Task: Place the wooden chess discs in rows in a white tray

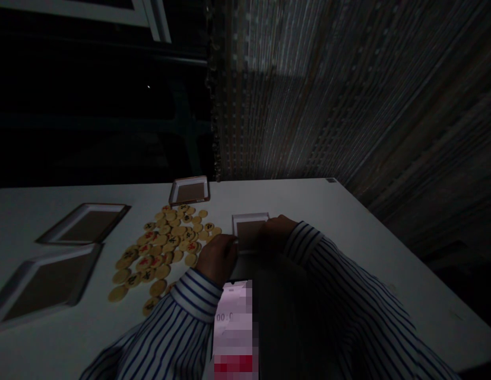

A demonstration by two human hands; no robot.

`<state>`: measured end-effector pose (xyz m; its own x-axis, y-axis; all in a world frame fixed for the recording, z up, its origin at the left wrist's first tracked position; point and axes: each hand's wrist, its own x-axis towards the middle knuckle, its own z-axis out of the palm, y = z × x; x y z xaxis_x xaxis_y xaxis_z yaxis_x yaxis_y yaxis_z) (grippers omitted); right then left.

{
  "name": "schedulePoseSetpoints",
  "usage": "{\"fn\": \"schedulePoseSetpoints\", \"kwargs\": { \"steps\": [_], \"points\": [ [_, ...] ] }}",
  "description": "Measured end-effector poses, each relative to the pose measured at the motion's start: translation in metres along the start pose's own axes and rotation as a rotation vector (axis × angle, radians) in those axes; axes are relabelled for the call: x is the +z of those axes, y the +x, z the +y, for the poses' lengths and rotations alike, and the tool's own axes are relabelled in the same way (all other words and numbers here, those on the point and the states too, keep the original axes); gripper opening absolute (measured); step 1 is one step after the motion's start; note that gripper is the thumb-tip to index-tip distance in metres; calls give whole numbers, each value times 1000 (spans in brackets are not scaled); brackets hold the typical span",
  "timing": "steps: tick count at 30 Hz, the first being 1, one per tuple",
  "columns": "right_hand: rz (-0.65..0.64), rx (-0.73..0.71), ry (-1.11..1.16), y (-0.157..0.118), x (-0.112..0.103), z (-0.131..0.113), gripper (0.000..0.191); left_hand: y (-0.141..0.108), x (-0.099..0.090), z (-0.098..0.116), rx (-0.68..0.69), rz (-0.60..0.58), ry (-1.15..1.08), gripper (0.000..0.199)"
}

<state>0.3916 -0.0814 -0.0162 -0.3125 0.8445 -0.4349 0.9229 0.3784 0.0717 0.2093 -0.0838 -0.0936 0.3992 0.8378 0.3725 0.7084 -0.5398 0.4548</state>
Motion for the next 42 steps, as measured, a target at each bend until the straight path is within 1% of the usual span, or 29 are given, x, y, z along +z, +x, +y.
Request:
{"fn": "schedulePoseSetpoints", "kwargs": {
  "steps": [10,15,19,21,24,28,36,42],
  "points": [
    [-12,-23,-22,0,0,0,29,1,-3,3,-20,-31,-7,21],
    [-3,-22,-30,0,-1,0,28,1,-2,2,-17,0,-16,20],
    [-27,-18,-26,-2,-4,0,28,1,-1,3,-6,4,-19,19],
    [-17,-12,-23,-3,-4,2,28,1,-2,3,-10,-7,-19,20],
    [43,-14,-17,-3,-3,5,27,1,-3,4,-22,-28,-18,21],
    [77,-13,-3,-3,0,9,28,1,-3,3,-16,-20,-16,20],
    [55,-13,16,-4,-1,8,28,1,-1,1,-10,-20,-9,20],
    [72,-20,5,-4,0,8,27,1,-2,2,-16,-24,-11,20]
  ]
}}
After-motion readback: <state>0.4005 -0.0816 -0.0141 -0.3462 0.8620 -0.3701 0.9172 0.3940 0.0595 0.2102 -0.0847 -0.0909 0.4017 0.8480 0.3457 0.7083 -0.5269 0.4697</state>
